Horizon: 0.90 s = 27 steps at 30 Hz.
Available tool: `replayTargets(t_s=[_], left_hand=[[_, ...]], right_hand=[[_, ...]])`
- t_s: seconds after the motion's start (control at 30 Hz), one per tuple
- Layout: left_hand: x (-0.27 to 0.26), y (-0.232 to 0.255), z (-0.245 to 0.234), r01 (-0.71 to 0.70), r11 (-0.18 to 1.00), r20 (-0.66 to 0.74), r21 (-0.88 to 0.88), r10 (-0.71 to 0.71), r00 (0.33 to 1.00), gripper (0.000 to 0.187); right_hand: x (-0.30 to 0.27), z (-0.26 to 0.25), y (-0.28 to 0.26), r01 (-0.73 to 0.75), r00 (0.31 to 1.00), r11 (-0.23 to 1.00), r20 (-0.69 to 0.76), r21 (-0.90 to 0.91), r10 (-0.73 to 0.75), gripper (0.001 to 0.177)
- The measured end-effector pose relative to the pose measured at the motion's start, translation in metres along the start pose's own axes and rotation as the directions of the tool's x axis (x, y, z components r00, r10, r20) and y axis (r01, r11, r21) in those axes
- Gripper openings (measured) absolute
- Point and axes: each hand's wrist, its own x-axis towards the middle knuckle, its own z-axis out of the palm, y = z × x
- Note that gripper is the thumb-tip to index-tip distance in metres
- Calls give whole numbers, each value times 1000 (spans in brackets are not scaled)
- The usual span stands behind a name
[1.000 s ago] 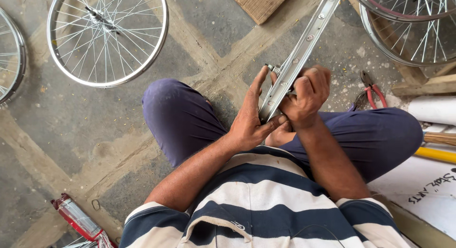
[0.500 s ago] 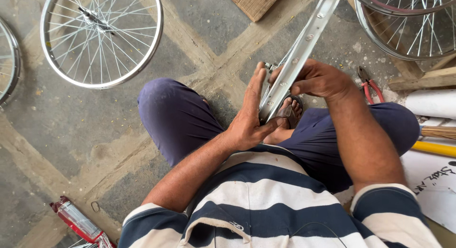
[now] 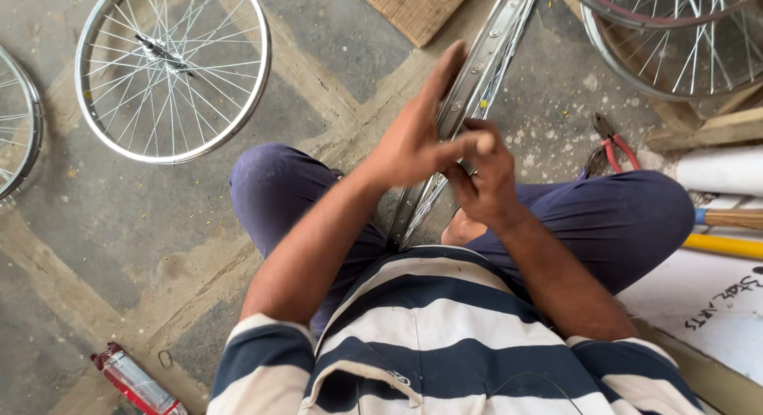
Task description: The person sits on the floor and uses a spoke wrench to tighten the nipples on a bicycle wheel rim. They rotate the wheel periodically to access different spokes and continue adjusting tension across the rim.
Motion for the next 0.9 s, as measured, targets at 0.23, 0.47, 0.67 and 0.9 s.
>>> replayTargets(t_s=[0.23, 0.47, 0.67, 0.9], left_hand=[[-13, 2, 3, 67, 994, -4, -92, -68, 998, 100], [-50, 7, 15, -6, 999, -65, 50, 10, 998, 96], [-57, 10, 28, -40, 991, -87, 128, 51, 995, 88], [-57, 7, 25, -31, 995, -96, 99, 41, 995, 97]], right_hand=[[-5, -6, -8, -61, 997, 997, -51, 38, 62, 48], [12, -24, 27, -64, 996, 962, -49, 264, 80, 24], [3, -16, 45, -374, 916, 611, 176, 697, 360, 16], [-18, -10, 64, -284, 942, 500, 141, 818, 304, 19]])
